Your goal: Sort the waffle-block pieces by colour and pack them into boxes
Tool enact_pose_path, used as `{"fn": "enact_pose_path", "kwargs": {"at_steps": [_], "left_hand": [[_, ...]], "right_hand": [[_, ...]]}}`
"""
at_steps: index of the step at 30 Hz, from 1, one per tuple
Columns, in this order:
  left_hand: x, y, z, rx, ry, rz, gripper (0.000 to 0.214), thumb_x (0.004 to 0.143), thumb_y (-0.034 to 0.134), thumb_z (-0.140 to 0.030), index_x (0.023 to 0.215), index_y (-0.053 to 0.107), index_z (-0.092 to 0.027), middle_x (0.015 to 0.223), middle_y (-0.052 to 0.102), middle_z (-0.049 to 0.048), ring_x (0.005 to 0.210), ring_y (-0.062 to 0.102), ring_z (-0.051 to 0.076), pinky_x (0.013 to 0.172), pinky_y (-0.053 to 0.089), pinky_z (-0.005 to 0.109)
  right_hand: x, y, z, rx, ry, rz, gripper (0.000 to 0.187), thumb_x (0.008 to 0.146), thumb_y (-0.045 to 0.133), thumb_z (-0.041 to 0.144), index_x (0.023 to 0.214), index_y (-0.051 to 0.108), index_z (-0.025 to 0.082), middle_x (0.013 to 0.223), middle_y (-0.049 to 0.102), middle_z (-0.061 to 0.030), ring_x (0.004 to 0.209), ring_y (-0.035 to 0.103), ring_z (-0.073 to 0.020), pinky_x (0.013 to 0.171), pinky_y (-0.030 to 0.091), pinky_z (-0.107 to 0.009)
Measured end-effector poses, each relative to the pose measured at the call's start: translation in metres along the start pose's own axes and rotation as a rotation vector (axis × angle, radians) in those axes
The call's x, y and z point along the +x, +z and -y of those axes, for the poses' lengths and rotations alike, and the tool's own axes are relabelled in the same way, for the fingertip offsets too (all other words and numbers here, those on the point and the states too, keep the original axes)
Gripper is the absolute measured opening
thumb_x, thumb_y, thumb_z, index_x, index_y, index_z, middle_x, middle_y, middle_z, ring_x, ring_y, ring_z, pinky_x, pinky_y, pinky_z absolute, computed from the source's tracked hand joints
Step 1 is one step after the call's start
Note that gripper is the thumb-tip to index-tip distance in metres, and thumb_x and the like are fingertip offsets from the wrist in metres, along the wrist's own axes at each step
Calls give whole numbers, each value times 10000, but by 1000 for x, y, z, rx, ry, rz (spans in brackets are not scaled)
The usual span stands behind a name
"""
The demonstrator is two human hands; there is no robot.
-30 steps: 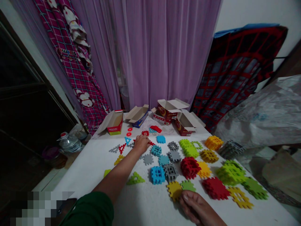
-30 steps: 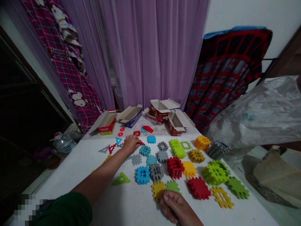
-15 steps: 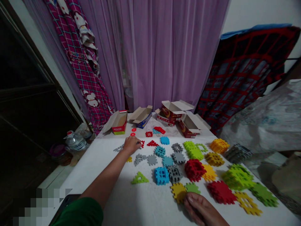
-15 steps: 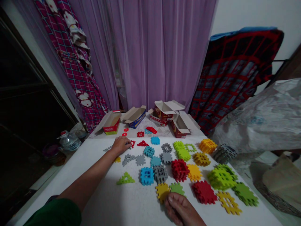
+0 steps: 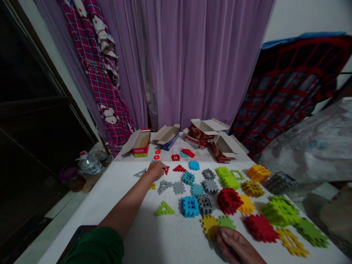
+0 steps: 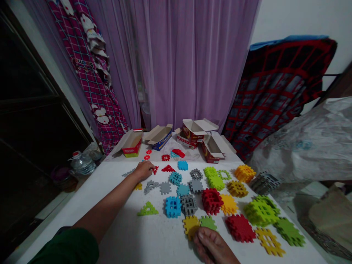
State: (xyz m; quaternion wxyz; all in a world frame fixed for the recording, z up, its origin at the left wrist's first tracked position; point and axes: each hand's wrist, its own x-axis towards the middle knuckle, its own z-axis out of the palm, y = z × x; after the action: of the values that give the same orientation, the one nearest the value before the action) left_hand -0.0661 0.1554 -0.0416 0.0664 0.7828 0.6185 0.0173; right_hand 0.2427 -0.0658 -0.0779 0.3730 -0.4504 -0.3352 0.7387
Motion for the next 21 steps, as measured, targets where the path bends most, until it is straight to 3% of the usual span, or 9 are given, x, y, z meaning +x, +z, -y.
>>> {"fn": "enact_pose_path", "kwargs": {"at_steps": [8, 16, 21], "left_hand": [[5, -1, 17, -11, -112, -59, 337, 853, 551, -229, 1167, 664, -275, 1258, 628, 50, 1154, 550, 232, 972, 413, 347], [13, -5, 22, 51, -82, -10, 357, 854, 582, -384, 1201, 649, -329, 1237, 627, 72, 1192, 512, 275, 993, 375, 399], [25, -12, 15, 82, -74, 31, 233, 762, 689, -357, 982, 730, -293, 1147, 663, 82, 1149, 541, 282, 954, 393, 395]], "right_hand": [[-1, 2, 2, 1, -11, -10, 593, 589, 763, 702, 630, 600, 134, 488, 443, 49, 411, 208, -2, 448, 107, -206], [6, -4, -4, 26, 64, -48, 598, 494, 818, 687, 606, 599, 142, 530, 490, 27, 414, 253, 0, 411, 113, -178], [8, -6, -7, 75, 101, -115, 606, 404, 871, 645, 632, 613, 146, 584, 545, 5, 444, 326, -11, 412, 155, -155]]}}
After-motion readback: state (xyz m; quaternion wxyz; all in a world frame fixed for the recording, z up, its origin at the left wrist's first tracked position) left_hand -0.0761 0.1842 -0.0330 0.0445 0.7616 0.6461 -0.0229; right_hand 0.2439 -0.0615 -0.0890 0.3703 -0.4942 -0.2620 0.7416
